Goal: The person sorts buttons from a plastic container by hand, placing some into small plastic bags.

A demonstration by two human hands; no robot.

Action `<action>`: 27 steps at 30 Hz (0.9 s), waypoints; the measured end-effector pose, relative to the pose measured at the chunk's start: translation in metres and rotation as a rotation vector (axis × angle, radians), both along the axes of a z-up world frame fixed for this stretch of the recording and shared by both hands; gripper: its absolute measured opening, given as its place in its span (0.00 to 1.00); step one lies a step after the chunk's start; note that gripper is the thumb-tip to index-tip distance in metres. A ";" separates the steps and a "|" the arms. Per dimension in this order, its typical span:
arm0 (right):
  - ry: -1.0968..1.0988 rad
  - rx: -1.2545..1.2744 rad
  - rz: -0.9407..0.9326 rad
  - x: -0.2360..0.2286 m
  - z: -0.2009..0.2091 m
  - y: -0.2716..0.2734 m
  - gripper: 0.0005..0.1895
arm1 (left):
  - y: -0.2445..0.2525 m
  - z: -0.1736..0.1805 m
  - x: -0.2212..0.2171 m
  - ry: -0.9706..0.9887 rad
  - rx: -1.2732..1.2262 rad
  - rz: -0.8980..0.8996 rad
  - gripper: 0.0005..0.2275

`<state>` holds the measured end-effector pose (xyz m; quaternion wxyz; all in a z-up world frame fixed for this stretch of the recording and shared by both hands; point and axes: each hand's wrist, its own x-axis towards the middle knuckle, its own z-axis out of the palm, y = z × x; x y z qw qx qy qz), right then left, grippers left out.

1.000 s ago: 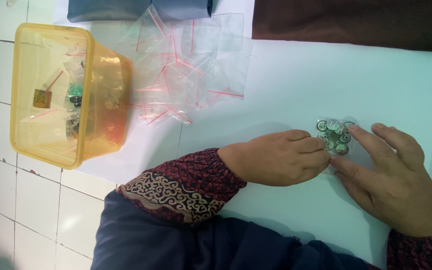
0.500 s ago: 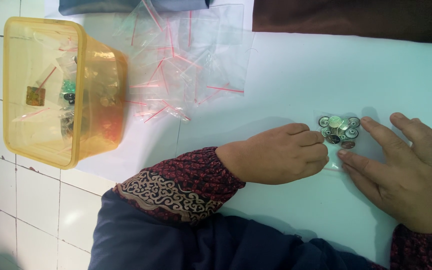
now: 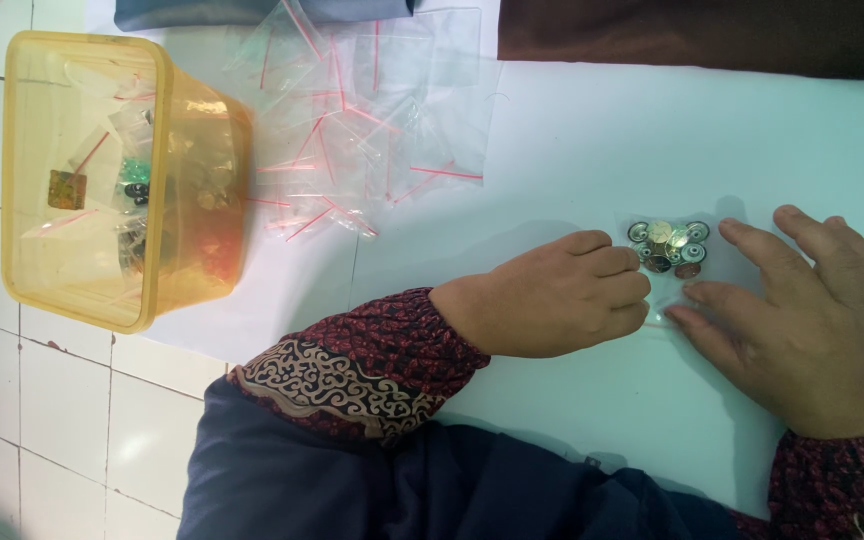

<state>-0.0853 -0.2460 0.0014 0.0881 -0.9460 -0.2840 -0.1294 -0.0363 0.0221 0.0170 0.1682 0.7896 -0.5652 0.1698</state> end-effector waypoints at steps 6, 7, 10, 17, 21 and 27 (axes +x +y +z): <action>-0.009 0.012 -0.029 0.000 -0.010 -0.008 0.15 | 0.001 -0.002 0.000 -0.037 -0.004 0.030 0.08; -0.036 0.015 -0.046 -0.001 -0.014 -0.011 0.17 | 0.001 -0.002 0.000 -0.041 0.008 0.032 0.07; -0.028 -0.022 -0.048 -0.002 -0.010 -0.009 0.15 | 0.001 -0.002 0.000 -0.018 -0.004 0.018 0.08; -0.056 0.017 0.157 0.001 0.002 0.005 0.08 | 0.000 -0.004 0.001 -0.027 -0.006 0.016 0.06; -0.029 -0.036 0.112 0.001 0.005 0.006 0.09 | 0.006 -0.006 0.001 0.002 0.008 -0.011 0.05; 0.031 -0.023 0.027 -0.003 -0.004 -0.008 0.10 | 0.020 -0.009 0.001 0.163 0.138 -0.062 0.11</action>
